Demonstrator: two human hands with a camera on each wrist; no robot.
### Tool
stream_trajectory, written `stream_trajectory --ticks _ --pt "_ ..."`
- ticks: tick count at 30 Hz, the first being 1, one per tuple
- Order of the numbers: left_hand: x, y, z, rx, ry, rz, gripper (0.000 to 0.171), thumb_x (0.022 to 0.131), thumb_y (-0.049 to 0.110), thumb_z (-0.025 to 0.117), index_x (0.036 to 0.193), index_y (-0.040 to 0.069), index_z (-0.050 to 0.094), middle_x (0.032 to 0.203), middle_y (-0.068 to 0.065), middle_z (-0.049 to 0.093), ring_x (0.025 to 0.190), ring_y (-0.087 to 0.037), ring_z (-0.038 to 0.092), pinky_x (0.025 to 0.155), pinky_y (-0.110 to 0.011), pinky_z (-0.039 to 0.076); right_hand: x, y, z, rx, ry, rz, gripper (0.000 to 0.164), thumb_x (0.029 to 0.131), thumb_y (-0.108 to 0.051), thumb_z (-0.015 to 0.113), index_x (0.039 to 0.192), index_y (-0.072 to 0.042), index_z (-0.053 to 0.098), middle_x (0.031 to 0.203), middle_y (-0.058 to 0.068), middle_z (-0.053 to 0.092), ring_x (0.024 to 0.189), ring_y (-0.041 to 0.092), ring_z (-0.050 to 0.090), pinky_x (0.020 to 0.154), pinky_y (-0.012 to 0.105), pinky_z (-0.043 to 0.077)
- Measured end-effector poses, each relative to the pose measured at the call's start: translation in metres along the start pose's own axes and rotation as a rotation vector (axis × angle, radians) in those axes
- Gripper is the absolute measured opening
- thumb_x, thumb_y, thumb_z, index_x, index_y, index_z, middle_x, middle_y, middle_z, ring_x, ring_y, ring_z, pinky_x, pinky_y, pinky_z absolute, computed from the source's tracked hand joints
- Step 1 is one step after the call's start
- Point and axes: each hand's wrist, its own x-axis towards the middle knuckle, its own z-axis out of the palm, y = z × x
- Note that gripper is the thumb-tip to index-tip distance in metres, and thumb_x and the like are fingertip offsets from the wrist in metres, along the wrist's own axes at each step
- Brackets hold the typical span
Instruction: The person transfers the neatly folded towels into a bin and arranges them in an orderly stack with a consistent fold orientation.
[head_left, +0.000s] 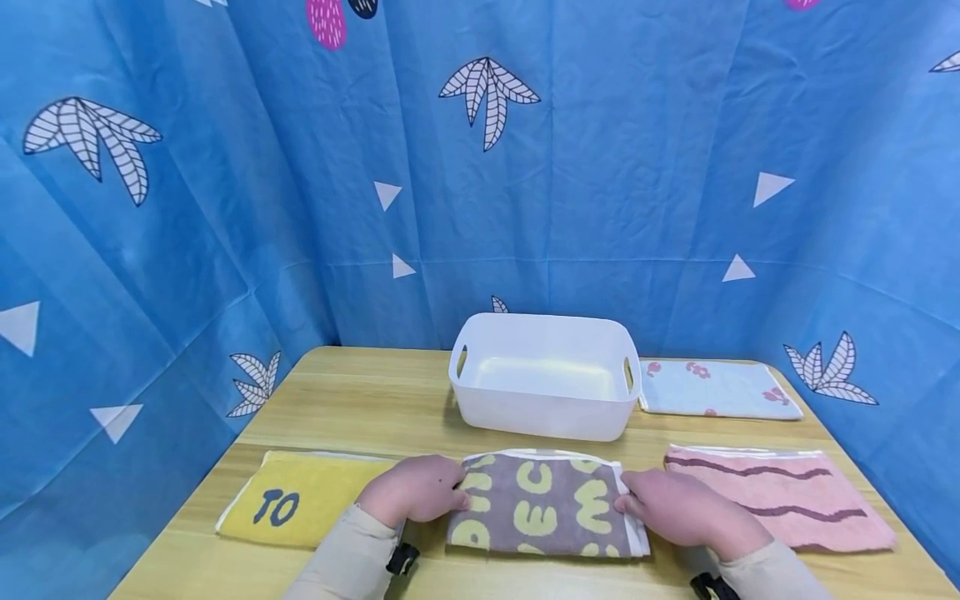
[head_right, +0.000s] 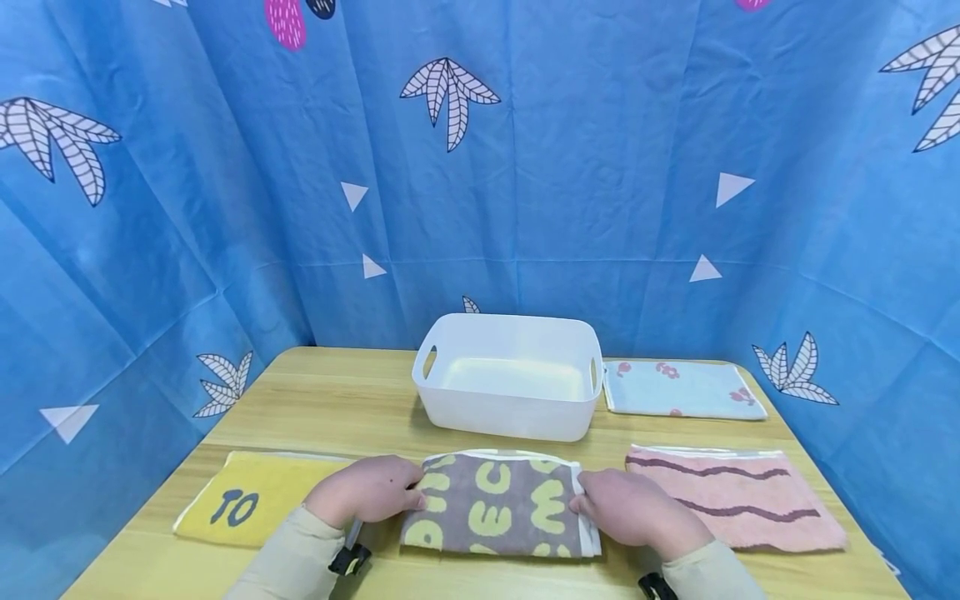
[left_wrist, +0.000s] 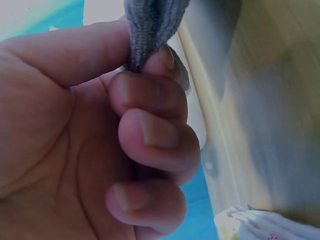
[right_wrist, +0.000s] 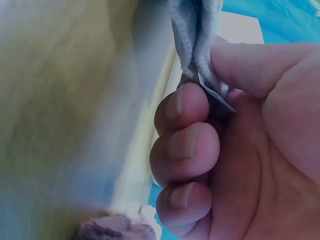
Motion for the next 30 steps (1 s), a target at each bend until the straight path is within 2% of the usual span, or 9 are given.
stream_trajectory --ticks 6,13,19,26,30 --pt "-0.003 0.000 -0.004 0.004 0.030 0.016 0.027 0.097 0.032 0.066 0.075 0.020 0.055 0.075 0.006 0.053 0.065 -0.012 0.050 0.066 -0.033 0.044 -0.003 0.001 -0.007 0.007 0.027 -0.030 0.029 0.103 -0.042 0.057 0.082 -0.022 0.049 0.066 -0.008 0.042 0.062 0.009 0.044 0.063 0.036 0.039" --pt "-0.009 -0.001 -0.011 -0.006 0.075 0.032 0.027 0.098 0.031 0.065 0.077 0.020 0.054 0.076 0.005 0.053 0.064 -0.013 0.049 0.064 -0.033 0.043 -0.004 0.000 -0.012 0.024 0.054 -0.044 0.032 0.103 -0.045 0.054 0.082 -0.022 0.049 0.067 -0.009 0.042 0.063 0.008 0.044 0.063 0.035 0.038" --pt "-0.010 -0.003 -0.015 -0.036 0.099 0.030 0.030 0.100 0.034 0.062 0.076 0.019 0.052 0.070 0.004 0.050 0.060 -0.013 0.048 0.061 -0.033 0.042 -0.004 -0.001 -0.014 -0.018 0.117 -0.039 0.028 0.103 -0.045 0.054 0.085 -0.025 0.050 0.072 -0.011 0.047 0.069 0.007 0.047 0.066 0.035 0.041" --pt "-0.010 -0.008 -0.022 -0.067 0.160 0.048 0.018 0.101 0.034 0.061 0.088 0.022 0.059 0.085 0.006 0.060 0.074 -0.012 0.056 0.070 -0.037 0.047 -0.004 -0.004 -0.019 -0.053 0.219 -0.049 0.023 0.102 -0.048 0.054 0.094 -0.026 0.055 0.082 -0.011 0.055 0.082 0.009 0.058 0.073 0.041 0.048" --pt "-0.011 -0.009 -0.027 -0.077 0.181 0.060 0.019 0.103 0.032 0.059 0.086 0.022 0.058 0.078 0.006 0.057 0.071 -0.013 0.054 0.069 -0.036 0.045 -0.005 -0.006 -0.021 -0.050 0.249 -0.045 0.024 0.102 -0.049 0.053 0.099 -0.026 0.057 0.086 -0.010 0.058 0.088 0.012 0.062 0.077 0.045 0.050"
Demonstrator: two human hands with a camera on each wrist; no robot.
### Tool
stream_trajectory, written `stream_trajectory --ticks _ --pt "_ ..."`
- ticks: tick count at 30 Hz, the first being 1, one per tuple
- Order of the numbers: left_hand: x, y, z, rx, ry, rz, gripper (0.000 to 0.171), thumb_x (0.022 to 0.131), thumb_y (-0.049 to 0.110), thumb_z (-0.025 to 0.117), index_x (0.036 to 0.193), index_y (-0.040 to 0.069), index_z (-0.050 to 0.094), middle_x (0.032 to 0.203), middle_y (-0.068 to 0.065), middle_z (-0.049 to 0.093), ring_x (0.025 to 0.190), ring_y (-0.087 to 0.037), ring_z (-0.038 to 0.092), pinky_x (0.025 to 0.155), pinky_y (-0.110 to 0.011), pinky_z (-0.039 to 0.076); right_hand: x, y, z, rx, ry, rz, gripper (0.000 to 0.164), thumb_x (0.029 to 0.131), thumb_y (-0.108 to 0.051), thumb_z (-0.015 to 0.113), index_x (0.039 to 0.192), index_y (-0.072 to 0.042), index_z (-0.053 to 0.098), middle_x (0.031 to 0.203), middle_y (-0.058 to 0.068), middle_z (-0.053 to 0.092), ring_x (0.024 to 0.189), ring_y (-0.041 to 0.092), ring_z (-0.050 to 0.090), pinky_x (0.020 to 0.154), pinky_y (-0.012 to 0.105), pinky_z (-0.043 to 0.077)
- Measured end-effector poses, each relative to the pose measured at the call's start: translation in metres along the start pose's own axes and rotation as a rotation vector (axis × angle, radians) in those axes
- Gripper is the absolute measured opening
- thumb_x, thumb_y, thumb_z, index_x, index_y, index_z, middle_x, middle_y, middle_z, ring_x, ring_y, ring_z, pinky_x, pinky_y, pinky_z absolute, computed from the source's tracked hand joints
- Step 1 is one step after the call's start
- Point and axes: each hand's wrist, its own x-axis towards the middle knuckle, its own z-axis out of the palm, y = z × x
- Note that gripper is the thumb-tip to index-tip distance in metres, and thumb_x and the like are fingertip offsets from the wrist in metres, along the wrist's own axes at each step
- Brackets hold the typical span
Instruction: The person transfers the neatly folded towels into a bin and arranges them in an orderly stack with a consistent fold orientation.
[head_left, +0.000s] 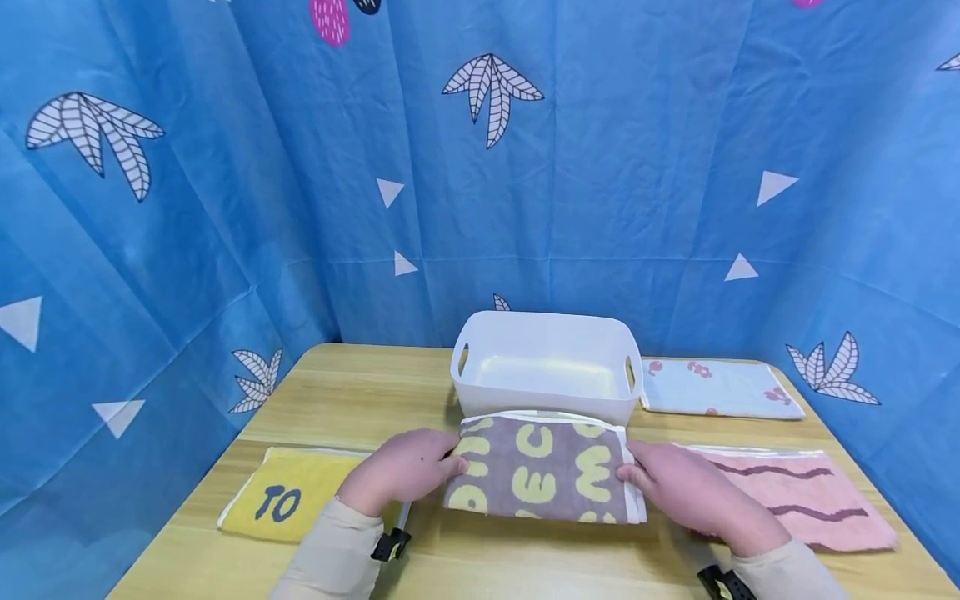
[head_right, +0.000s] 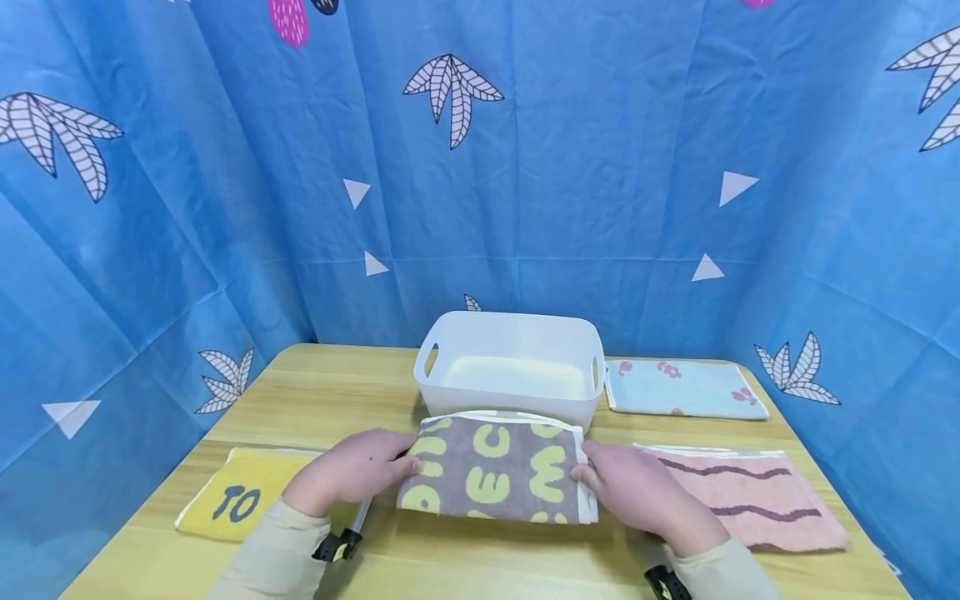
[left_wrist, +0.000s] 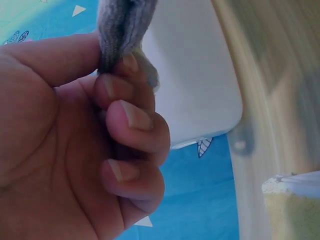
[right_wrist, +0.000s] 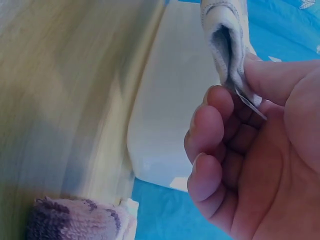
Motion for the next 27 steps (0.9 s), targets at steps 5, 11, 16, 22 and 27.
stream_trajectory --ticks 5,11,16,22,27 --pt "0.0004 0.0000 -0.0025 0.021 0.031 0.004 0.028 0.103 0.031 0.060 0.079 0.020 0.052 0.066 0.006 0.045 0.063 -0.012 0.049 0.063 -0.034 0.043 0.0007 0.0011 -0.0021 0.033 0.019 -0.001 0.026 0.103 -0.049 0.052 0.101 -0.024 0.058 0.090 -0.010 0.061 0.092 0.016 0.065 0.078 0.046 0.051" --pt "0.0023 0.0002 -0.0006 0.019 0.109 0.004 0.026 0.103 0.032 0.059 0.082 0.020 0.050 0.067 0.005 0.043 0.063 -0.012 0.048 0.063 -0.034 0.042 0.0020 0.0033 -0.0017 0.074 0.048 0.007 0.025 0.103 -0.049 0.052 0.102 -0.025 0.059 0.088 -0.014 0.059 0.089 0.010 0.061 0.080 0.045 0.051" --pt "0.0030 0.0015 -0.0003 0.007 0.193 -0.010 0.021 0.105 0.031 0.057 0.088 0.019 0.052 0.071 0.004 0.046 0.065 -0.013 0.048 0.064 -0.035 0.042 0.0026 0.0032 -0.0030 0.141 0.053 0.004 0.024 0.105 -0.045 0.051 0.105 -0.022 0.059 0.087 -0.015 0.059 0.086 0.009 0.060 0.078 0.042 0.050" --pt "0.0049 0.0038 -0.0017 -0.007 0.295 -0.045 0.017 0.104 0.030 0.058 0.093 0.019 0.053 0.073 0.005 0.049 0.064 -0.013 0.049 0.063 -0.034 0.043 0.0031 0.0016 -0.0065 0.288 0.064 0.009 0.029 0.106 -0.042 0.049 0.123 -0.020 0.059 0.103 -0.016 0.066 0.105 0.013 0.064 0.090 0.043 0.051" --pt "0.0067 0.0050 -0.0008 -0.005 0.330 -0.053 0.018 0.104 0.030 0.059 0.092 0.019 0.053 0.073 0.006 0.048 0.064 -0.013 0.048 0.061 -0.033 0.042 0.0047 0.0025 -0.0085 0.338 0.104 0.017 0.029 0.106 -0.038 0.051 0.124 -0.017 0.059 0.102 -0.014 0.067 0.100 0.010 0.065 0.087 0.041 0.052"
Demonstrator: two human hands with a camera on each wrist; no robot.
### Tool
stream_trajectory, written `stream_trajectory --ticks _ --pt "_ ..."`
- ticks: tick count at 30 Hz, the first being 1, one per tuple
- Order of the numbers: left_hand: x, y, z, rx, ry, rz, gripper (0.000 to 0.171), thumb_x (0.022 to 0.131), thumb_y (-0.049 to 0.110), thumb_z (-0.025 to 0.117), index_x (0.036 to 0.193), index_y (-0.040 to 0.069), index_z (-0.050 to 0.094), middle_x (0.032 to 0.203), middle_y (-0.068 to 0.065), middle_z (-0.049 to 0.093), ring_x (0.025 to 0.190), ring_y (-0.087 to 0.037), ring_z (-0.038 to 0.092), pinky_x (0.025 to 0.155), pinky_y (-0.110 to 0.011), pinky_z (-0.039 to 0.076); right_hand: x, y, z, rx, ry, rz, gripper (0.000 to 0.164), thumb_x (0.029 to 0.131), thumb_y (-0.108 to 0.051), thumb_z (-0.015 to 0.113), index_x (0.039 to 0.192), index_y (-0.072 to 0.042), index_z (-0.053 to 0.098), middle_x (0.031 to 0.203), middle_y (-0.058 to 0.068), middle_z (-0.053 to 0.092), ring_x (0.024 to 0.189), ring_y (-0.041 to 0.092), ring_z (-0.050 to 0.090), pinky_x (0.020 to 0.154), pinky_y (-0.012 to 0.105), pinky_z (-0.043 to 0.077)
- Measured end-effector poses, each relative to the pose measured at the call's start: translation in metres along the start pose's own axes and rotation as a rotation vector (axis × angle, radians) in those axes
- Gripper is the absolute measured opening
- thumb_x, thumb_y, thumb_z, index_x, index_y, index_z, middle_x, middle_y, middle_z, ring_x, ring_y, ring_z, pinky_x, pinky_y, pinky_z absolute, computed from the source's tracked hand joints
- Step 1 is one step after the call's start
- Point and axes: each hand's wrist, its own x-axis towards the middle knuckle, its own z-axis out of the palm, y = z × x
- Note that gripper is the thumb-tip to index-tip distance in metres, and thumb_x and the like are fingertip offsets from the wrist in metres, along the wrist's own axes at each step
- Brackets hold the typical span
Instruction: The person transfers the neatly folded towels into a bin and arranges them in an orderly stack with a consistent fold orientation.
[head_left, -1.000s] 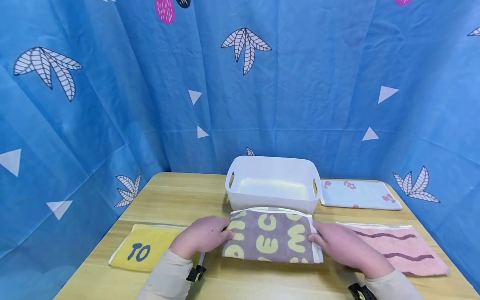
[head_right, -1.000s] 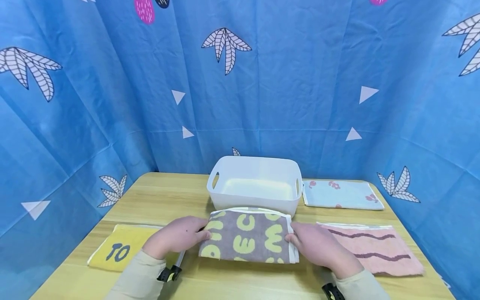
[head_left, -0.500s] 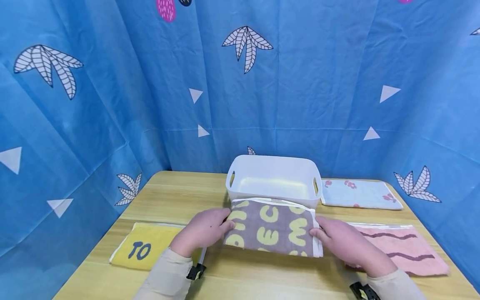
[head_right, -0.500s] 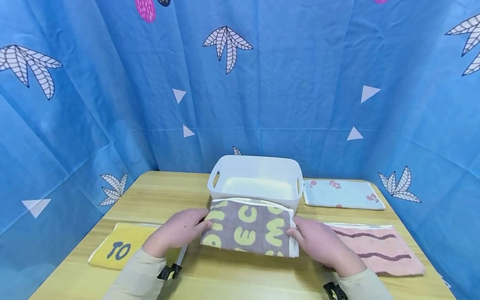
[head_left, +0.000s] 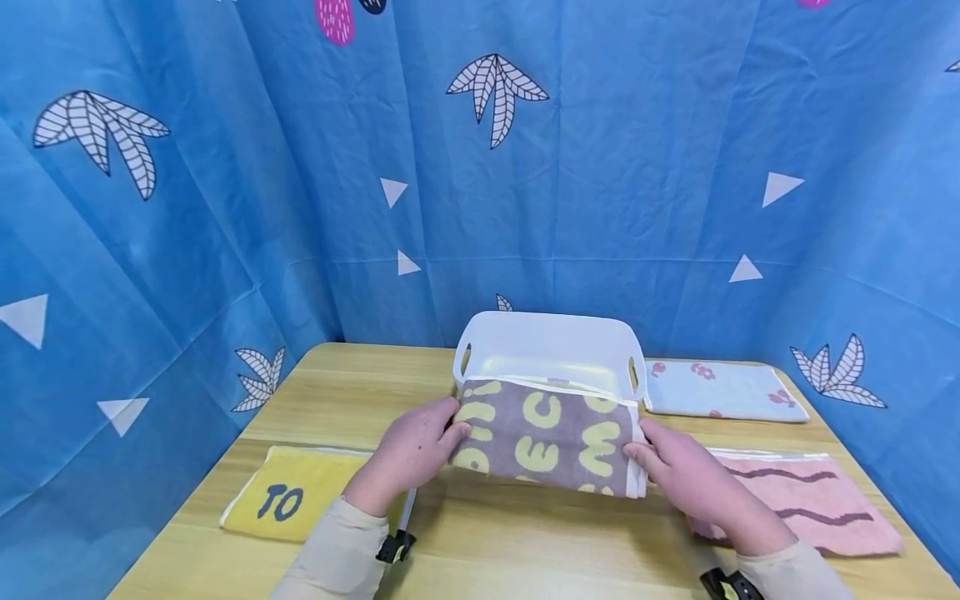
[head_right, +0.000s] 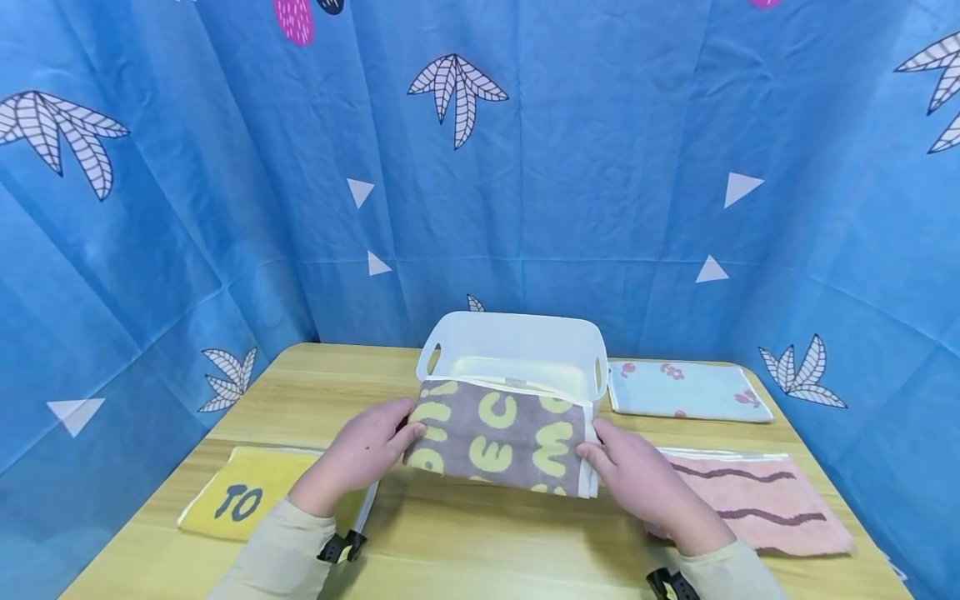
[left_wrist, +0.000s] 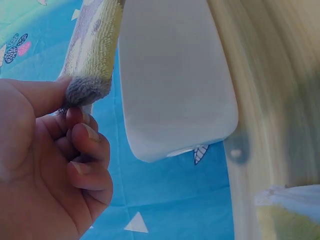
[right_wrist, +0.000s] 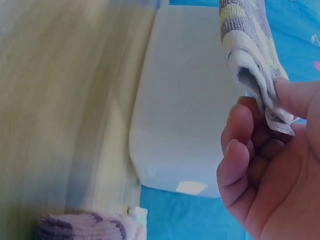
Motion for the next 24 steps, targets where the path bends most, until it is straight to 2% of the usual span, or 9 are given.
stream_trajectory --ticks 4,9,16,20,24 --pt "0.000 -0.002 0.001 0.017 -0.006 -0.002 0.019 0.104 0.031 0.059 0.091 0.018 0.052 0.073 0.005 0.047 0.063 -0.014 0.048 0.061 -0.034 0.042 0.004 0.001 -0.002 -0.024 0.013 -0.013 0.029 0.107 -0.037 0.051 0.127 -0.017 0.058 0.103 -0.016 0.067 0.103 0.011 0.065 0.090 0.044 0.051" --pt "0.008 -0.004 -0.004 0.017 -0.039 0.005 0.019 0.104 0.032 0.058 0.092 0.019 0.052 0.072 0.004 0.048 0.063 -0.014 0.049 0.062 -0.035 0.043 0.009 0.000 -0.013 -0.064 0.004 -0.005 0.028 0.107 -0.040 0.049 0.122 -0.020 0.060 0.100 -0.015 0.066 0.097 0.010 0.063 0.085 0.043 0.051" --pt "0.024 -0.005 -0.014 0.013 -0.073 0.014 0.020 0.105 0.034 0.056 0.091 0.021 0.052 0.072 0.004 0.050 0.066 -0.014 0.051 0.067 -0.036 0.044 0.019 -0.004 -0.026 -0.085 0.003 -0.032 0.021 0.107 -0.038 0.049 0.106 -0.019 0.058 0.081 -0.008 0.056 0.075 0.012 0.051 0.070 0.034 0.041" --pt "0.034 -0.005 -0.019 -0.003 -0.087 0.008 0.022 0.105 0.034 0.055 0.089 0.019 0.052 0.071 0.002 0.050 0.068 -0.016 0.052 0.068 -0.036 0.044 0.026 -0.004 -0.034 -0.114 -0.004 -0.031 0.023 0.107 -0.038 0.050 0.100 -0.018 0.057 0.074 -0.006 0.050 0.069 0.012 0.048 0.066 0.033 0.040" --pt "0.044 -0.007 -0.023 -0.015 -0.089 -0.001 0.021 0.105 0.033 0.055 0.091 0.018 0.053 0.074 0.002 0.052 0.071 -0.017 0.053 0.069 -0.037 0.044 0.035 -0.004 -0.040 -0.111 -0.008 -0.027 0.023 0.107 -0.037 0.051 0.104 -0.016 0.060 0.082 -0.007 0.059 0.076 0.014 0.053 0.071 0.036 0.043"
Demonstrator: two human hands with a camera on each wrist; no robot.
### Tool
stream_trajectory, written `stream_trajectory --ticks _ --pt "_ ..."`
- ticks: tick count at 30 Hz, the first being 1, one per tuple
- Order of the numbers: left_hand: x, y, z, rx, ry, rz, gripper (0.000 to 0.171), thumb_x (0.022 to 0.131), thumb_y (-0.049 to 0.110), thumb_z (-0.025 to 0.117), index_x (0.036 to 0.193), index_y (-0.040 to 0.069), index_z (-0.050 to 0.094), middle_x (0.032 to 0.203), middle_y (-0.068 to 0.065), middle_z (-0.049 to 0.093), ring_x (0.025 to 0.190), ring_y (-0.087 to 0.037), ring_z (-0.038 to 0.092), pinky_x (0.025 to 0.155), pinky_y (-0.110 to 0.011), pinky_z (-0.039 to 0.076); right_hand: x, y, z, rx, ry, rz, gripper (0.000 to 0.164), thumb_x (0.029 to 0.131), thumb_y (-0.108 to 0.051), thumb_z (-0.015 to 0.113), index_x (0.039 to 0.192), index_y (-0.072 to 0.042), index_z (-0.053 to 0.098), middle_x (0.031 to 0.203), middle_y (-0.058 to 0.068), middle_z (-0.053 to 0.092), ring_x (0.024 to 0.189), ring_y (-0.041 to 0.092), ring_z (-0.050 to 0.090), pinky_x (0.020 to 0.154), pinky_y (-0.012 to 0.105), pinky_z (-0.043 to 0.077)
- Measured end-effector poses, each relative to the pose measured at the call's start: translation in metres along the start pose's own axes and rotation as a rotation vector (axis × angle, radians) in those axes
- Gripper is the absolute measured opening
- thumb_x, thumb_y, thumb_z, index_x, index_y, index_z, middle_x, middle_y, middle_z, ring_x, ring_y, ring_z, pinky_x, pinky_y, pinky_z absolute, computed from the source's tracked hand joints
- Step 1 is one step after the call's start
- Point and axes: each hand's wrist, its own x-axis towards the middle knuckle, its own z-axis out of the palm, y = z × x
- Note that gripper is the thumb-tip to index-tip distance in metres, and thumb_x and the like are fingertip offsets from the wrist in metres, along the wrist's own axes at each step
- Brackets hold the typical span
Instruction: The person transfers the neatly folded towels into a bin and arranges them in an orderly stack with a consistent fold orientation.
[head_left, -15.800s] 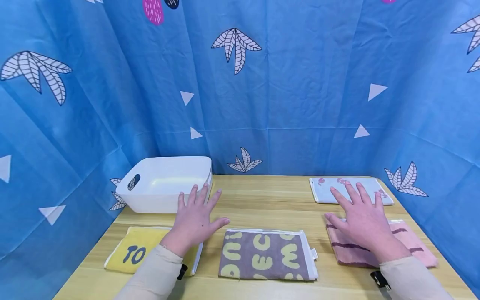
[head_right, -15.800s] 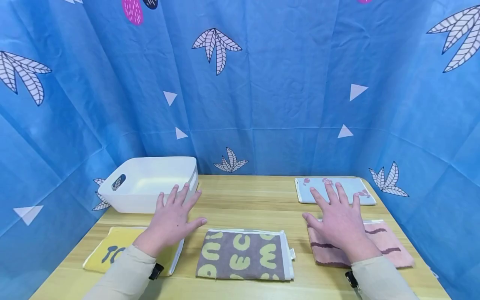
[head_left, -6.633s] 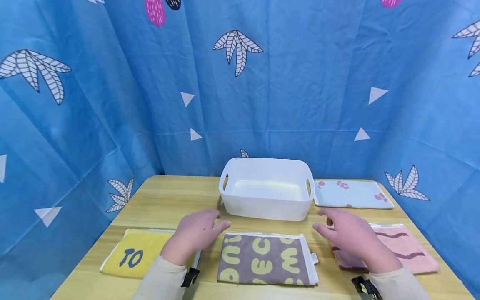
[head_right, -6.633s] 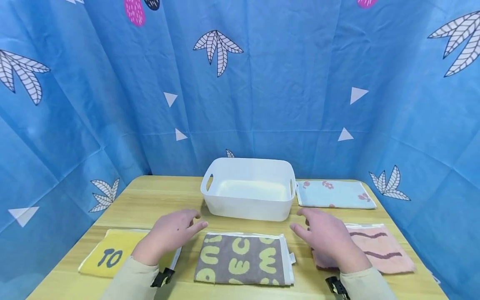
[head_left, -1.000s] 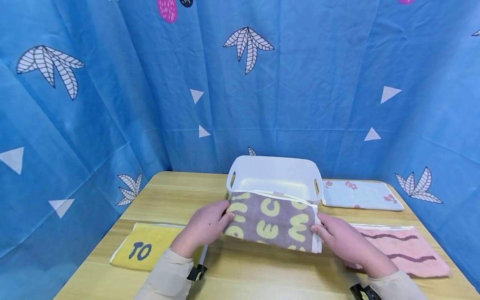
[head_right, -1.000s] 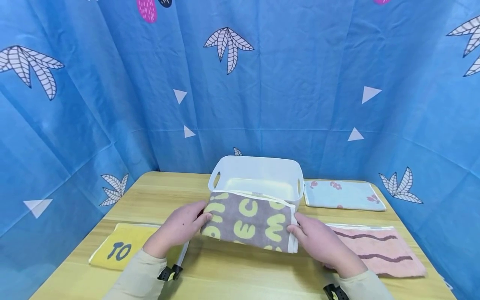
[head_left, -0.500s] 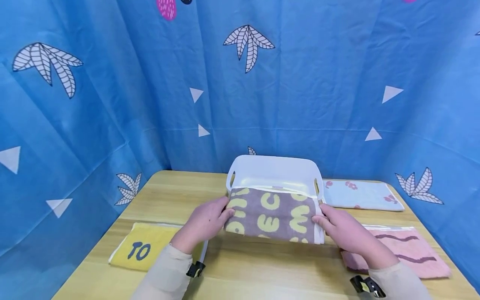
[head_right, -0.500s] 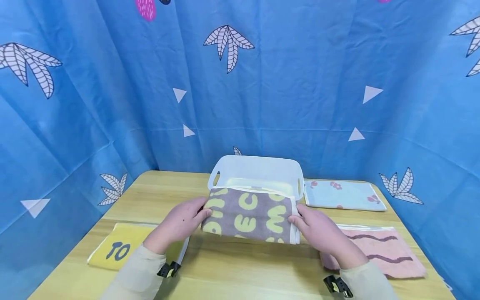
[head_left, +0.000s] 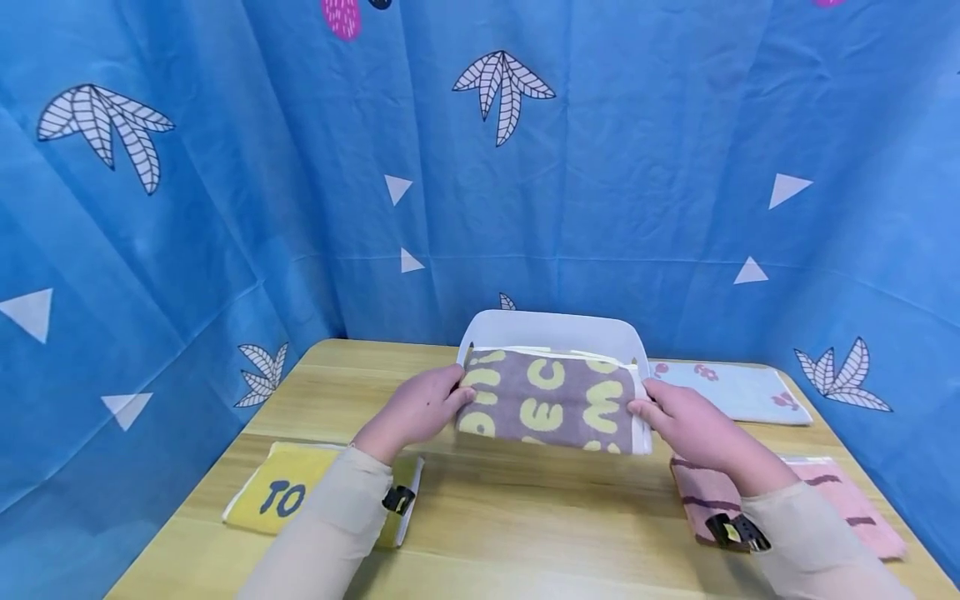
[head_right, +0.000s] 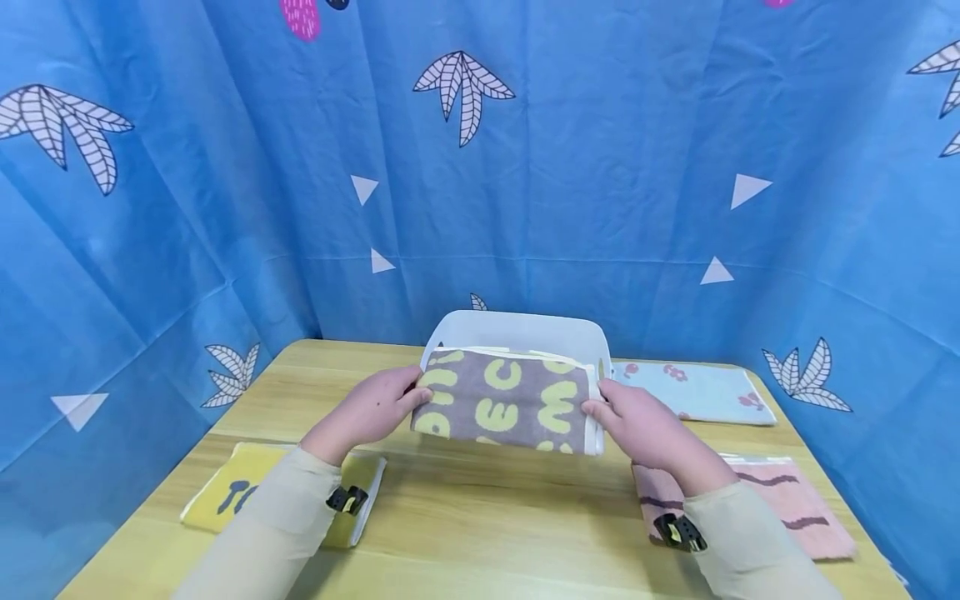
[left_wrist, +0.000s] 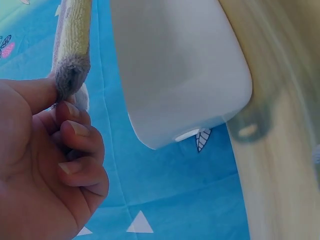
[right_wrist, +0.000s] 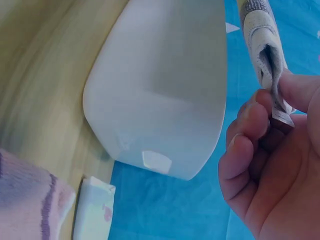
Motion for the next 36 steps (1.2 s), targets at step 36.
stream_trajectory --ticks 36 --pt "0.078 -0.010 -0.025 -0.005 -0.044 -0.089 0.029 0.107 0.037 0.051 0.092 0.013 0.056 0.079 -0.006 0.054 0.076 -0.023 0.054 0.069 -0.038 0.042 0.066 0.022 -0.020 0.083 -0.009 0.137 0.033 0.108 -0.035 0.048 0.117 -0.005 0.059 0.107 0.009 0.065 0.095 0.025 0.058 0.080 0.043 0.045"
